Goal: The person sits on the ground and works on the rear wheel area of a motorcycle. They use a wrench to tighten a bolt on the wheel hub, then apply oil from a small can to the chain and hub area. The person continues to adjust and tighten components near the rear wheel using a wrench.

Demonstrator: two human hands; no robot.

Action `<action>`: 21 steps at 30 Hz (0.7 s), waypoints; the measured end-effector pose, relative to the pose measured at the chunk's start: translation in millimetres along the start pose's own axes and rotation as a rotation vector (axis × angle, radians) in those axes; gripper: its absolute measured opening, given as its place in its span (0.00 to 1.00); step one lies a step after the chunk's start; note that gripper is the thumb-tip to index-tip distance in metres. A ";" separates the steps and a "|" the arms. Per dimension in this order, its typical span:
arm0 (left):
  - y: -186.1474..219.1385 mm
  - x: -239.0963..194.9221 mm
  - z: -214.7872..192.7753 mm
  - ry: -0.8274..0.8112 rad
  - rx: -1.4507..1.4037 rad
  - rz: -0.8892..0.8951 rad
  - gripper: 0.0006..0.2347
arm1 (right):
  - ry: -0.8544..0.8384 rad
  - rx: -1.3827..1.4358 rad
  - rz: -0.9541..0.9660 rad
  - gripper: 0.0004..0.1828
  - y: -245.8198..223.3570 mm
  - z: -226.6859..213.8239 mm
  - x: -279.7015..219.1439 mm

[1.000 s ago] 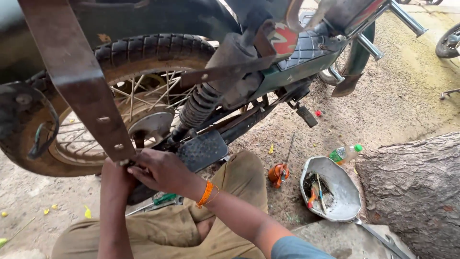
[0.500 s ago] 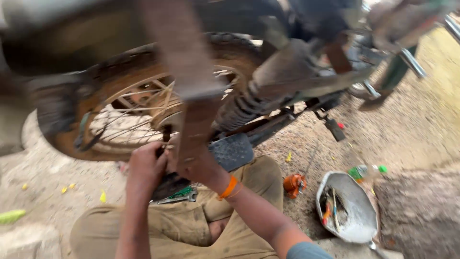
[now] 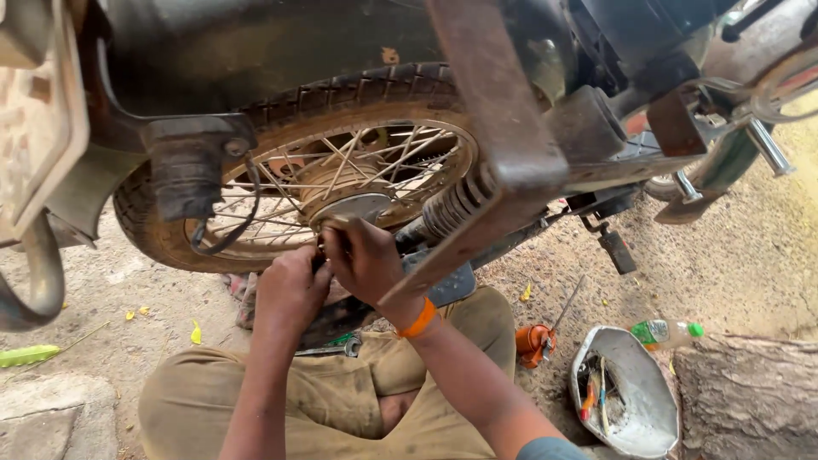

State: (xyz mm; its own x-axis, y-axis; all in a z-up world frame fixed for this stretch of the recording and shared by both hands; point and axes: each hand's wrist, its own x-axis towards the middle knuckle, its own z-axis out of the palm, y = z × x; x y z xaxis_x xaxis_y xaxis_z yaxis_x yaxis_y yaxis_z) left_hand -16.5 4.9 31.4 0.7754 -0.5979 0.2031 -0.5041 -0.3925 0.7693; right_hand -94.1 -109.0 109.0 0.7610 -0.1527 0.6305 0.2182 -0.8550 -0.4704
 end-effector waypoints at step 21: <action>12.4 -4.1 -10.1 0.035 -0.017 -0.013 0.08 | -0.058 0.038 0.090 0.09 -1.7 -0.4 -62.2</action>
State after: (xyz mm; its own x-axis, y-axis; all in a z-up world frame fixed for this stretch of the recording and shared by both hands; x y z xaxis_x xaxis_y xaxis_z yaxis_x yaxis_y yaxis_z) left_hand -22.1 9.6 46.2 0.7947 -0.5681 0.2136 -0.4877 -0.3883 0.7819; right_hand -142.0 -98.2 70.8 0.8122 -0.1981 0.5487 0.1698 -0.8196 -0.5472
